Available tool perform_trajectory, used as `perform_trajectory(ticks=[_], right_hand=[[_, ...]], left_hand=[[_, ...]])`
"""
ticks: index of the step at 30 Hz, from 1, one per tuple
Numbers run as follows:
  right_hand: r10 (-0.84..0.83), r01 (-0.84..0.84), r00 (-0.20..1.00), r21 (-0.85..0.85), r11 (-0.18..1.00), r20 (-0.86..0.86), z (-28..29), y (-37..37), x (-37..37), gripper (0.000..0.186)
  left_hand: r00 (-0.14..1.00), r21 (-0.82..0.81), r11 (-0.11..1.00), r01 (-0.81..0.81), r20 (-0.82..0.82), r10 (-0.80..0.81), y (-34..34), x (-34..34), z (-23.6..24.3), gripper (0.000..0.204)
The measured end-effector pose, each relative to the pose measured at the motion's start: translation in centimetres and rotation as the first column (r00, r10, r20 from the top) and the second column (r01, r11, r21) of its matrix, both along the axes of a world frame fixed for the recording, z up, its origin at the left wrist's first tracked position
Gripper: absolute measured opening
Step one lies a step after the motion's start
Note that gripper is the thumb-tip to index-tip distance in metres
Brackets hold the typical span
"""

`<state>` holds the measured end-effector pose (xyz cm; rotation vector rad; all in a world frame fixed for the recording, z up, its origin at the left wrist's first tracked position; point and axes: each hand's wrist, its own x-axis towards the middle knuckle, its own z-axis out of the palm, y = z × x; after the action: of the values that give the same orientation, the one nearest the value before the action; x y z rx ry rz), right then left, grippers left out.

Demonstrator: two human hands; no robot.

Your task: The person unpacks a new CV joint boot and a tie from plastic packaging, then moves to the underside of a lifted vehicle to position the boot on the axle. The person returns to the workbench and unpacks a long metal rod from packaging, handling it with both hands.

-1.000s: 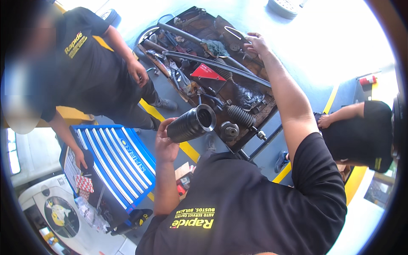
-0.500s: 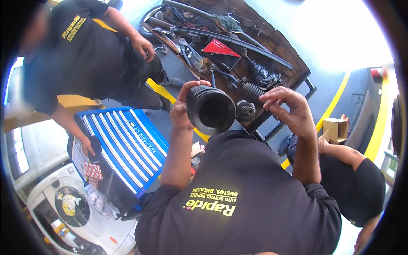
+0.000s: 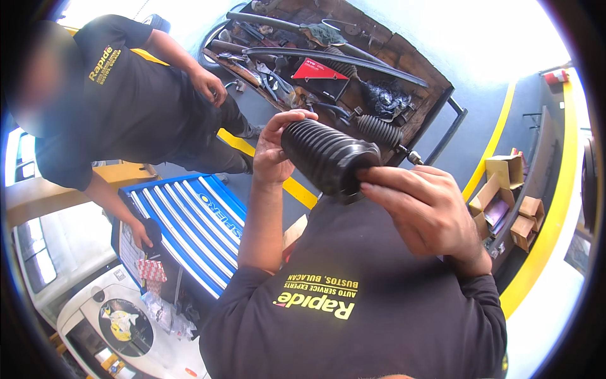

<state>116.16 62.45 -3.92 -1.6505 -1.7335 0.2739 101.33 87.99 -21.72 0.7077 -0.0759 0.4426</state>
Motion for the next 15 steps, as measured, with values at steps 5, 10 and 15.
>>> perform_trajectory(ticks=[5, 10, 15], right_hand=[[-0.032, -0.063, 0.983, -0.491, 0.869, -0.182, -2.9, 1.7, -0.1, 0.034], [-0.364, -0.244, 0.441, -0.5, 0.831, -0.82, -7.7, 2.7, -0.1, 0.03], [-0.365, -0.228, 0.398, -0.476, 0.849, -0.842, -10.2, 2.8, -0.4, 0.031]], left_hand=[[0.991, 0.224, 0.973, -0.048, -0.114, 0.075, 0.3, -0.9, -0.4, 0.068], [0.954, 0.403, 0.915, -0.019, -0.265, 0.137, 0.3, -2.3, -0.6, 0.071], [0.929, 0.46, 0.888, -0.005, -0.326, 0.175, 0.4, -3.3, -0.5, 0.07]])
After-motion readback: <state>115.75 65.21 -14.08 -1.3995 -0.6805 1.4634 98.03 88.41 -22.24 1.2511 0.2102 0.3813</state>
